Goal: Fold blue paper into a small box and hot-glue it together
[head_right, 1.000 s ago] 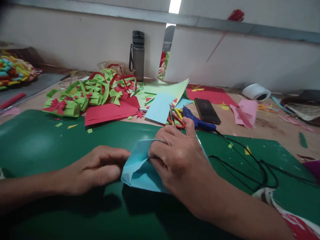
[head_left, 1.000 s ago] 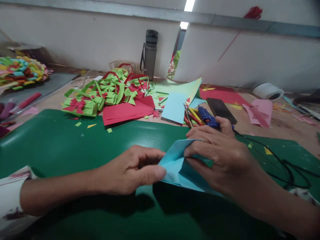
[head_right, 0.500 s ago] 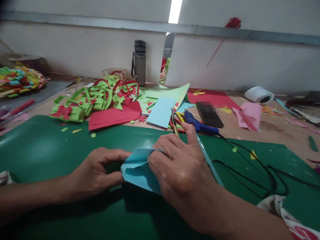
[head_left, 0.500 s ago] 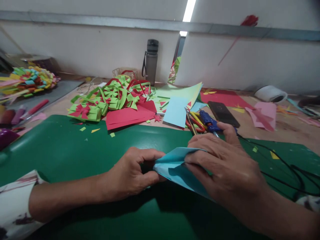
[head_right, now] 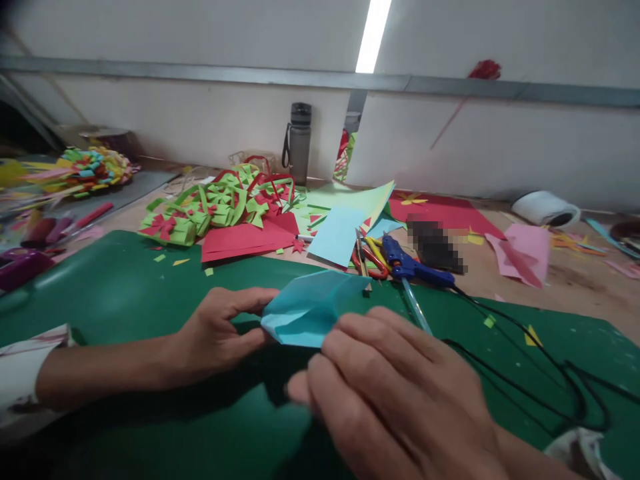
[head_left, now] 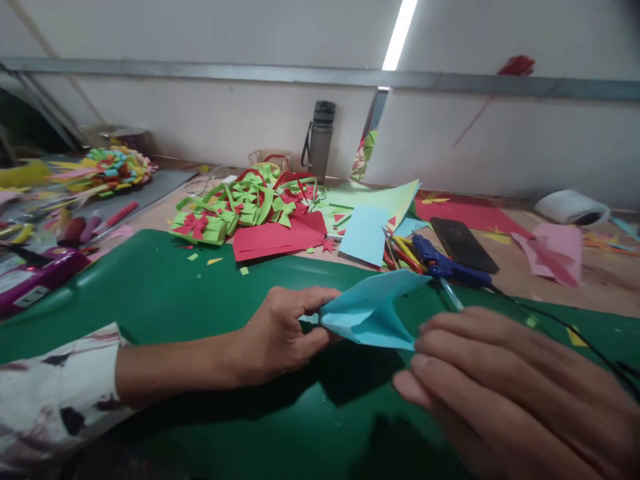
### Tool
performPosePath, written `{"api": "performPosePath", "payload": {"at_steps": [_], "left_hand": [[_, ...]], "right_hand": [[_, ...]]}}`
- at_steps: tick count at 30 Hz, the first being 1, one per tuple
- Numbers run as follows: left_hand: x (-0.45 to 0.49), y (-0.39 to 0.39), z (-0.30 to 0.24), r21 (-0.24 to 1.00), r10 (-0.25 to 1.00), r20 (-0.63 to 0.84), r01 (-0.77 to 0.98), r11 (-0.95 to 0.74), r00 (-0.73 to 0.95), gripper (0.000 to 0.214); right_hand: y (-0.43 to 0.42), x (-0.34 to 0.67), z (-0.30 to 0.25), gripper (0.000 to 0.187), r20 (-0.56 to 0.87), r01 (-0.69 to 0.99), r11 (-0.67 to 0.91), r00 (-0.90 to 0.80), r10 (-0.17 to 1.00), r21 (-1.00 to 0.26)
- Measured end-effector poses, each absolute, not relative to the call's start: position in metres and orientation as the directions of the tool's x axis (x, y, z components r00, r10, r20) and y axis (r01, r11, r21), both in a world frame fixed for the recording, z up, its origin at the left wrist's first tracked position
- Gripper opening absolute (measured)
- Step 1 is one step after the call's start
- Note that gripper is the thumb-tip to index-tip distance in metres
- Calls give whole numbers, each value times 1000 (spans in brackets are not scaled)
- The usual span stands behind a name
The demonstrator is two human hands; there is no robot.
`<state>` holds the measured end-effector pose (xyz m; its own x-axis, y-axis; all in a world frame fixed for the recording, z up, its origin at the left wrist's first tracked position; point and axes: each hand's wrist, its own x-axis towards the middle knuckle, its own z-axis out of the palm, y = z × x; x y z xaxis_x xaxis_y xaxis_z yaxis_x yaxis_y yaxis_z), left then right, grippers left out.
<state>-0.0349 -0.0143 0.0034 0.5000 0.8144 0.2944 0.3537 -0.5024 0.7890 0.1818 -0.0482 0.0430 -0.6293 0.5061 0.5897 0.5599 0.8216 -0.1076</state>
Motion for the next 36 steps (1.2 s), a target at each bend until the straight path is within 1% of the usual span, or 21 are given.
{"api": "performPosePath", "payload": {"at_steps": [1, 2, 3, 5, 7, 8, 10, 13, 15, 17, 20, 23, 25, 27, 30, 32, 33, 36], "left_hand": [[-35, -14, 3, 792, 821, 298, 353, -497, 487, 20], [-35, -13, 2, 793, 826, 307, 353, -497, 473, 20], [-34, -13, 1, 791, 829, 317, 353, -499, 462, 21], [-34, -13, -1, 788, 834, 326, 359, -500, 446, 24], [-32, -14, -2, 786, 835, 325, 365, -499, 444, 26], [-32, -14, -3, 787, 835, 320, 365, -497, 447, 27], [-32, -15, -3, 796, 830, 313, 348, -494, 462, 28], [-35, -16, 1, 833, 792, 305, 255, -491, 529, 32], [-38, -15, 5, 874, 779, 257, 206, -439, 572, 31], [-40, -13, 9, 905, 807, 182, 225, -361, 562, 27], [-40, -9, 11, 906, 863, 102, 311, -286, 494, 23], [-39, -8, 12, 919, 877, 38, 328, -218, 478, 17], [-39, -7, 13, 931, 886, 0, 323, -169, 464, 15], [-38, -8, 14, 935, 901, -41, 335, -119, 432, 14], [-38, -8, 14, 945, 914, -92, 323, -44, 395, 12], [-38, -8, 13, 955, 912, -110, 298, -14, 396, 11], [-39, -8, 12, 958, 909, -114, 287, -6, 402, 11], [-40, -7, 10, 961, 901, -120, 277, -1, 418, 12]], "right_hand": [[-46, 181, 43, 17, 603, 513, 857, -673, 430, -38], [-44, 179, 42, 13, 611, 514, 858, -674, 414, -15], [-41, 176, 40, 14, 596, 536, 844, -668, 445, -29], [-36, 169, 34, 15, 529, 556, 820, -658, 535, -137], [-35, 163, 29, 11, 452, 583, 777, -641, 620, -237], [-35, 160, 26, 8, 426, 596, 757, -631, 648, -268], [-36, 156, 23, 4, 411, 617, 734, -614, 675, -284], [-35, 154, 21, 14, 444, 616, 750, -618, 649, -240], [-34, 154, 19, 17, 475, 601, 770, -624, 620, -215], [-33, 155, 17, 19, 474, 595, 776, -633, 612, -208], [-32, 155, 15, 21, 399, 608, 763, -658, 639, -219], [-32, 155, 15, 23, 348, 613, 753, -670, 656, -240], [-33, 153, 17, 23, 327, 613, 742, -666, 670, -271], [-33, 151, 21, 17, 284, 619, 713, -656, 700, -329], [-32, 146, 29, 4, 178, 663, 617, -607, 774, -423], [-31, 143, 31, 5, 138, 679, 578, -587, 798, -453], [-31, 142, 31, 6, 139, 672, 581, -592, 794, -459], [-29, 142, 27, 12, 204, 632, 637, -620, 757, -441]]}}
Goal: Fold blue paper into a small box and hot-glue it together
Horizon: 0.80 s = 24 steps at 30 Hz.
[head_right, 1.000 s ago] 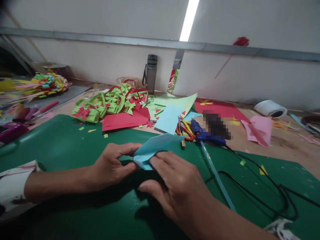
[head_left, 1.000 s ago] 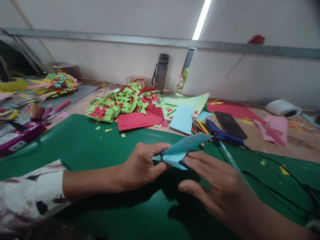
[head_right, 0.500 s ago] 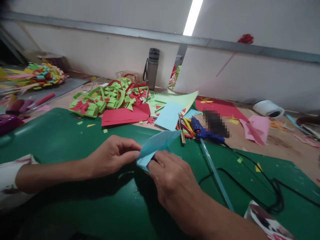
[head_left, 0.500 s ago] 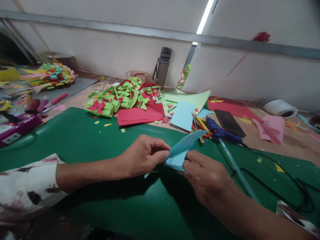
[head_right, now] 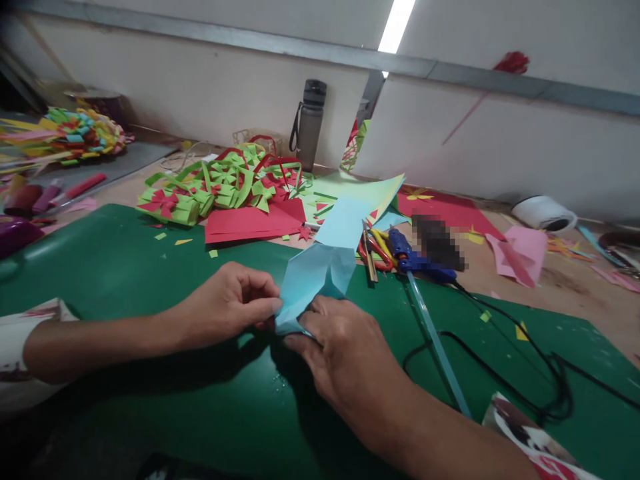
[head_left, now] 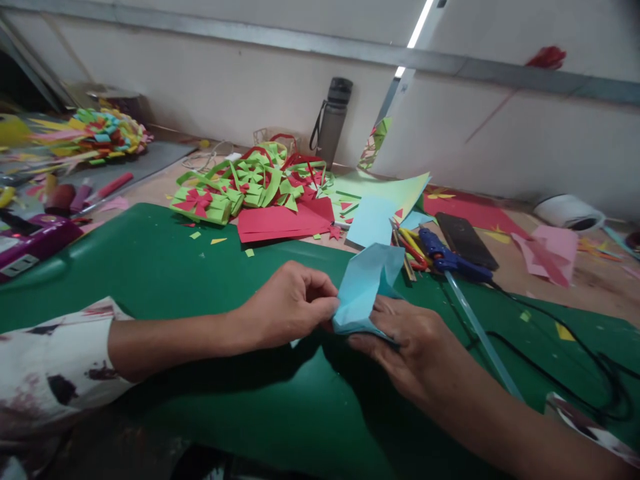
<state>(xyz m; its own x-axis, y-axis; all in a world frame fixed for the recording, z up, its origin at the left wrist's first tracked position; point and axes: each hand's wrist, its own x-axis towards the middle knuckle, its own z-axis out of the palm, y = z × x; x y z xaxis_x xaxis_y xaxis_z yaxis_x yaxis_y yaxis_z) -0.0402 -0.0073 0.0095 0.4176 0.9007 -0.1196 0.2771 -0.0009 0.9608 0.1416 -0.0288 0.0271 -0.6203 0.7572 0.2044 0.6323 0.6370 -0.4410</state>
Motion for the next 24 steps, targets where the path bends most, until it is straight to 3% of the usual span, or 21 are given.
{"api": "performPosePath", "payload": {"at_steps": [9, 16, 20, 24], "left_hand": [[-44, -6, 8, 946, 880, -127, 322, -31, 458, 14], [-47, -4, 6, 872, 825, -72, 437, -221, 561, 23], [-49, -3, 5, 816, 792, -31, 474, -332, 610, 26], [-49, -4, 4, 819, 793, -37, 473, -324, 608, 24]], "right_hand": [[-27, 145, 16, 19, 152, 674, 649, -643, 751, -354], [-26, 146, 14, 24, 114, 675, 653, -660, 743, -344], [-27, 147, 11, 24, 94, 685, 638, -652, 752, -352], [-27, 145, 12, 23, 82, 658, 631, -663, 745, -412]]}}
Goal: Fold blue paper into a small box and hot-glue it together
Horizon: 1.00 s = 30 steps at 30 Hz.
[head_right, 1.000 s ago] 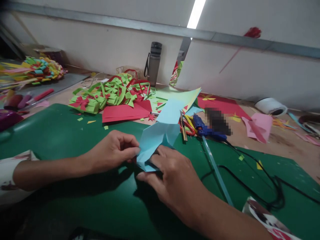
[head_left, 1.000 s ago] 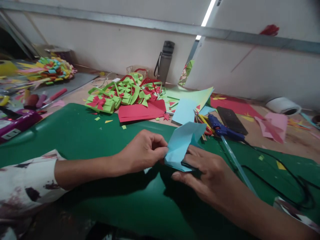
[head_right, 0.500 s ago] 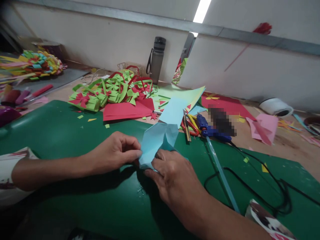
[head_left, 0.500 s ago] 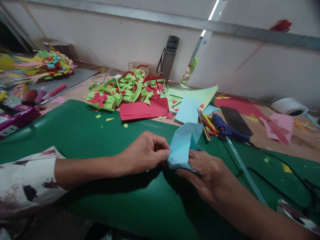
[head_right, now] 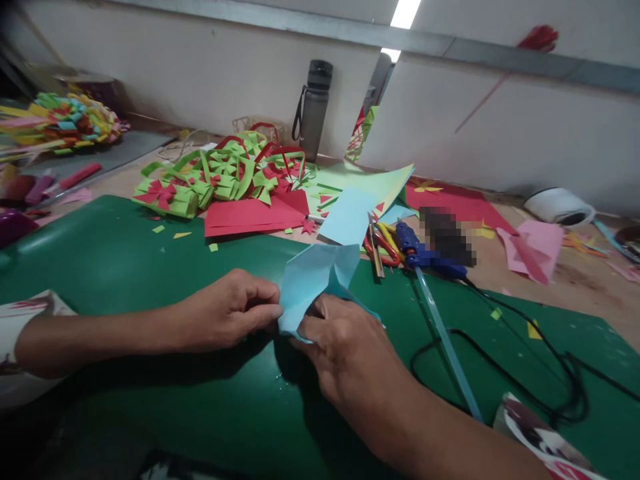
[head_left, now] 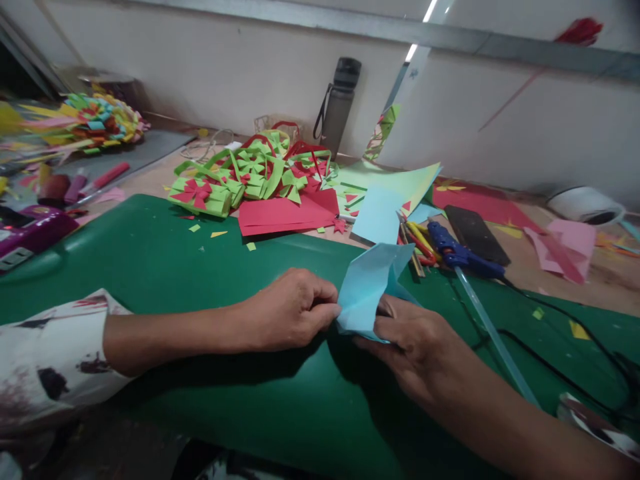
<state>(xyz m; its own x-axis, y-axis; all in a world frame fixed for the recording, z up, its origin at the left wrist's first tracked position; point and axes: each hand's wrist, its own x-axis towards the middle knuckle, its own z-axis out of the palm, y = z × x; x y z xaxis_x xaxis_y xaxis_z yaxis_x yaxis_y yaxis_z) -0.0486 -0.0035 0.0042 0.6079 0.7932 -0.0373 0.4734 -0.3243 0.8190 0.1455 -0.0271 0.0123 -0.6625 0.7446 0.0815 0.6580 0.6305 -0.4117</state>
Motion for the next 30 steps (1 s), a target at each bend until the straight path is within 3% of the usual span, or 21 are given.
{"api": "performPosePath", "payload": {"at_steps": [7, 15, 30], "left_hand": [[-47, -6, 0, 795, 804, -5, 490, -357, 594, 23], [-47, -7, -3, 765, 798, 37, 497, -410, 602, 26], [-47, -8, 3, 834, 758, 5, 415, -363, 653, 19]], "right_hand": [[-26, 143, 13, 23, 62, 644, 606, -660, 749, -466], [-29, 142, 11, 18, 73, 669, 620, -653, 753, -411], [-32, 144, 4, 14, 85, 683, 622, -645, 760, -383]]}}
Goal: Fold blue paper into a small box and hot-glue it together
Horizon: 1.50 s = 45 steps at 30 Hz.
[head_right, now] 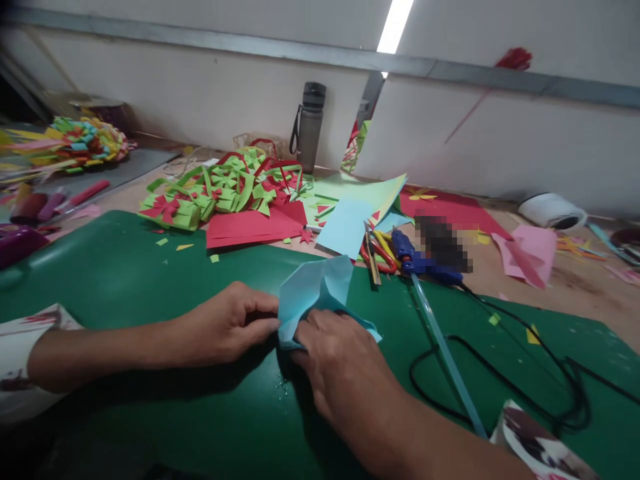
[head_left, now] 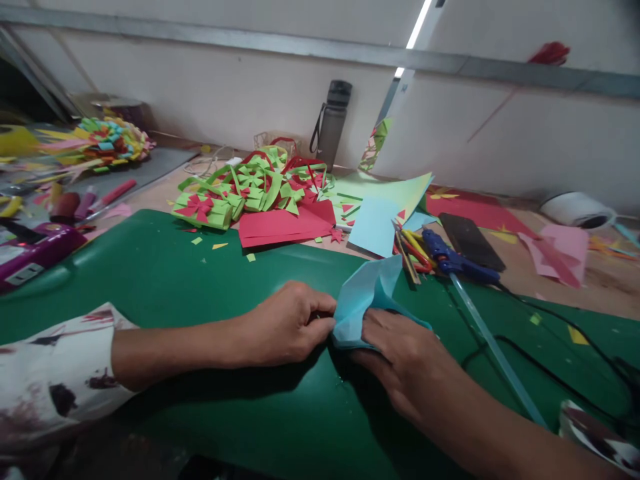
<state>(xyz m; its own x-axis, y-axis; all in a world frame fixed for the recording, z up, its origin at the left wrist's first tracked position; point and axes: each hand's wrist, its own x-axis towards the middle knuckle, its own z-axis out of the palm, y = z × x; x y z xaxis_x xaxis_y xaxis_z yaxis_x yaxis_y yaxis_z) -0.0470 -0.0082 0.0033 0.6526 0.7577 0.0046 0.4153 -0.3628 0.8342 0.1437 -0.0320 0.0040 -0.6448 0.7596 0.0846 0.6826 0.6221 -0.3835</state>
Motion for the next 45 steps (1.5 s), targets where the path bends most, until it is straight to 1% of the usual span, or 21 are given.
{"api": "performPosePath", "payload": {"at_steps": [3, 6, 10, 14, 20, 27, 30, 34, 37, 39, 42, 45], "left_hand": [[-47, -9, 2, 882, 774, -43, 388, -267, 632, 22], [-47, -9, 1, 913, 794, -98, 371, -168, 601, 23], [-47, -9, 0, 936, 789, -131, 337, -101, 600, 19], [-46, -9, -1, 946, 797, -112, 308, -97, 593, 19], [-46, -9, -3, 946, 810, -57, 290, -142, 584, 28], [-44, -9, 0, 929, 817, -34, 319, -186, 576, 21], [-42, -9, 3, 937, 817, -49, 309, -161, 575, 19], [-40, -9, 4, 954, 830, -63, 278, -112, 554, 15], [-37, -8, 6, 955, 851, -60, 279, -104, 522, 20], [-35, -6, 8, 964, 851, -66, 254, -80, 520, 23], [-28, -3, 12, 978, 853, -119, 209, 12, 508, 24], [-22, 0, 16, 963, 863, -203, 251, 92, 463, 24]], "right_hand": [[-32, 146, 2, 14, 75, 679, 621, -649, 757, -392], [-32, 150, -2, 15, 64, 688, 625, -652, 755, -368], [-31, 152, -5, 18, 77, 682, 637, -659, 748, -359], [-31, 148, -3, 20, 85, 662, 641, -667, 740, -387], [-31, 147, -3, 20, 75, 664, 623, -657, 751, -414], [-31, 146, -2, 15, 54, 680, 603, -644, 763, -418], [-30, 144, -2, 14, 63, 698, 594, -626, 777, -399], [-29, 142, -2, 9, 81, 724, 598, -611, 787, -344], [-28, 140, -1, 4, 105, 738, 598, -599, 794, -313], [-27, 139, 0, 8, 116, 740, 599, -595, 795, -305], [-27, 137, 4, 20, 95, 754, 592, -593, 800, -286], [-27, 135, 7, 22, 75, 769, 589, -591, 803, -249]]}}
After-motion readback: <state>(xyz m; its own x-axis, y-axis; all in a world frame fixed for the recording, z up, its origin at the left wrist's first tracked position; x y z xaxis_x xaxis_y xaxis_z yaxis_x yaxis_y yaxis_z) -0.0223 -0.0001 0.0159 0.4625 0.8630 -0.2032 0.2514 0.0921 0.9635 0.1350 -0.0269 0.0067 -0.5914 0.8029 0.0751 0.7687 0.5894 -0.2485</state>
